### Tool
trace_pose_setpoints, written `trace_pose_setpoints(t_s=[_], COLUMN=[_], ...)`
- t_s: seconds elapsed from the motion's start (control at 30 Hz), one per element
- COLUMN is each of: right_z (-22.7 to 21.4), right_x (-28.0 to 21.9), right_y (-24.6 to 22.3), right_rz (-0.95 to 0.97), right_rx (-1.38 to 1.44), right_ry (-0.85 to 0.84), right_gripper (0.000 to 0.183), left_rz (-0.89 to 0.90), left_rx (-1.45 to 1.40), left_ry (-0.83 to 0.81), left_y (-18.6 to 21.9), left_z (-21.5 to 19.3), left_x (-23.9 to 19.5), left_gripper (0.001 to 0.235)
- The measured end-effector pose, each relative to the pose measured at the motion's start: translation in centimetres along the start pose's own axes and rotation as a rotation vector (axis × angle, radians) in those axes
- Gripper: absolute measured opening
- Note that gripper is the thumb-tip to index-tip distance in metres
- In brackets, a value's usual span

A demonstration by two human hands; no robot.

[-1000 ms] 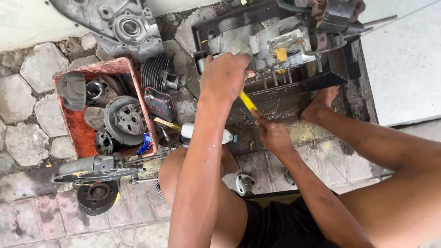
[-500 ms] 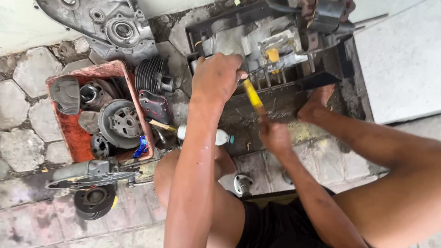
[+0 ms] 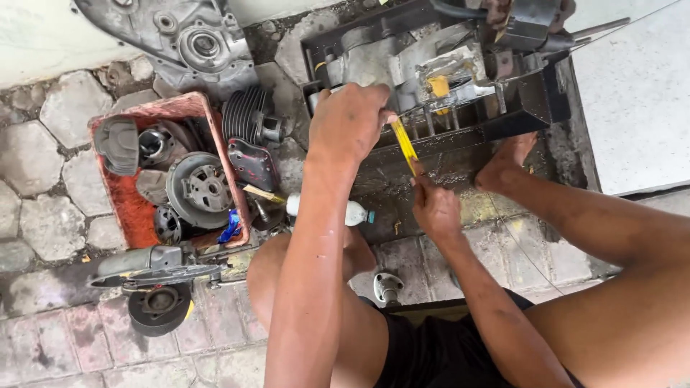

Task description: Cleaning motorcycle engine components using a brush and cleaning fluid

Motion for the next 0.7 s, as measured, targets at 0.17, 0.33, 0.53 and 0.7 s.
trace_pose_setpoints(t_s=[0.17, 0.33, 0.53, 0.7], right_z=[-1.1, 2.8, 9.0, 6.6], right_x=[-2.5, -3.4, -4.1, -4.4], right_y=[-4.5, -3.3, 0.6, -2.3], right_rz=[-0.012, 0.008, 0.154, 0.068], right_rx=[0.158, 0.161, 0.054, 0.075], right_ry=[0.066, -0.188, -0.411, -0.446], right_gripper=[0.036, 0.042, 0.051, 0.056], left_rz=[-0.002, -0.006, -0.003, -0.092], left_rx=[-0.009, -0.011, -0.171, -0.175], left_ry=[-0.004, 0.007, 0.074, 0.077], left_y=[-0.3, -1.0, -0.8, -1.5], left_z=[0.3, 1.5, 1.4, -0.3], left_x=[-0.1, -0.4, -0.9, -2.4], left_gripper=[0.015, 0.020, 0.024, 0.021])
Point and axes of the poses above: each hand's wrist, its own x-axis towards the middle knuckle, its own z-axis out of the palm, y = z × x, the point moved 2 cm from there along x, towards the middle knuckle, and after that the axes turned 12 degrees about -x, right-handed, at the moved point
